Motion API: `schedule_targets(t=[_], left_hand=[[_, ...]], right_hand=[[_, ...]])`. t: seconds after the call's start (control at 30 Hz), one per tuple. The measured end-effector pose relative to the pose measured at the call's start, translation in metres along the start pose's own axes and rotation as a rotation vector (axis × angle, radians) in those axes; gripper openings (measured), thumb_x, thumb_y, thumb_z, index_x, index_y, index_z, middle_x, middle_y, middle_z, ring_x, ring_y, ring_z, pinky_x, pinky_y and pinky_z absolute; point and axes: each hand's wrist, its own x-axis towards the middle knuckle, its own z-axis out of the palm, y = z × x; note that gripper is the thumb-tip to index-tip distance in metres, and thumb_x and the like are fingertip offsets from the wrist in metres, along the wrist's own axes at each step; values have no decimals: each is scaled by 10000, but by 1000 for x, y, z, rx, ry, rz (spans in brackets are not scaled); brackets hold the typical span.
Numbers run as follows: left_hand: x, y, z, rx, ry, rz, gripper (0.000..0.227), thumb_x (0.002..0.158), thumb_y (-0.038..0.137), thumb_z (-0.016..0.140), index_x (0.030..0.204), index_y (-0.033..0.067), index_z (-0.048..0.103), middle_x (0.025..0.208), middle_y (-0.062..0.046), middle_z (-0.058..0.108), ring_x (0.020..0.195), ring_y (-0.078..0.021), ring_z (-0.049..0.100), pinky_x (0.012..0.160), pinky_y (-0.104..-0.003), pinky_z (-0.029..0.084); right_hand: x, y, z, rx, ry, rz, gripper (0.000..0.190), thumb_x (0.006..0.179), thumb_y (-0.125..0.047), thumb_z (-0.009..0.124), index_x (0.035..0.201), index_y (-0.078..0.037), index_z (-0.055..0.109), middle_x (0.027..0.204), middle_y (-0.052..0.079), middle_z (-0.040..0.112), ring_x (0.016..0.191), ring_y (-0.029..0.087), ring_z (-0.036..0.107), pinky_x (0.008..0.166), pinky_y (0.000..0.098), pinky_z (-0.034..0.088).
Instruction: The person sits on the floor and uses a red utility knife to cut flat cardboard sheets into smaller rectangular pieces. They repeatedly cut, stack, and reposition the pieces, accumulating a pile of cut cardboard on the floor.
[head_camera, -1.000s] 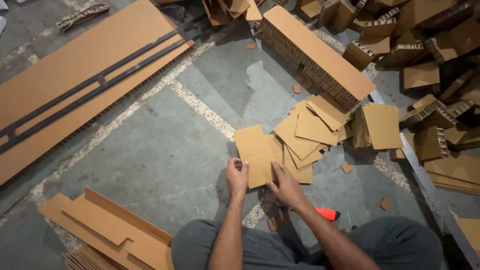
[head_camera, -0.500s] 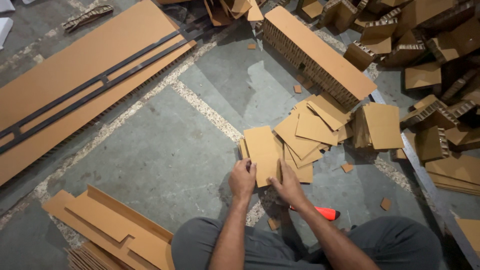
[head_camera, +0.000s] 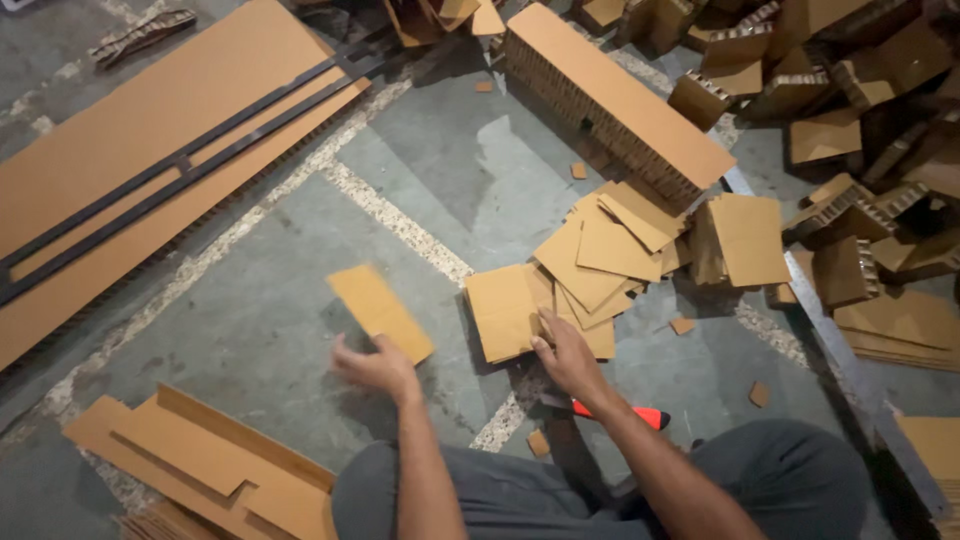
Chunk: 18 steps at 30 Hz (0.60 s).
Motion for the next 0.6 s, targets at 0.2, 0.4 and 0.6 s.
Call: schedule_targets(t=[0.2,0.4,0.6], left_hand=[[-80,30,35,-116,-516,261,755,854,269,759,1443,-48,407,1477,-309,438,1425,-450,360,1212,-544,261],[-111,20,54,-82,-822,182,948,822,292,787,1501,-126,274,1438,-376,475,1335,-488,483,1124,-473,398],[-108,16,55,30,-926,74,935,807,288,744,1541,-78,295,1361,-328,568,1263,-494,520,1097,-487,422]], right_hand=[[28,0,-1,0,-39,-27,485,985,-234,591,1401,5,519,1334,242,608,1251,398,587,1049,438,463],[64,14,-11,-290,-72,113,336,984,-228,585,1244,-16,605,1211,209,670,1170,381,627,1001,466,494],[84,33,9,-626,18,-59,571,835,-209,681,1342,-4,516,1394,273,547,1282,421,540,1046,508,451]])
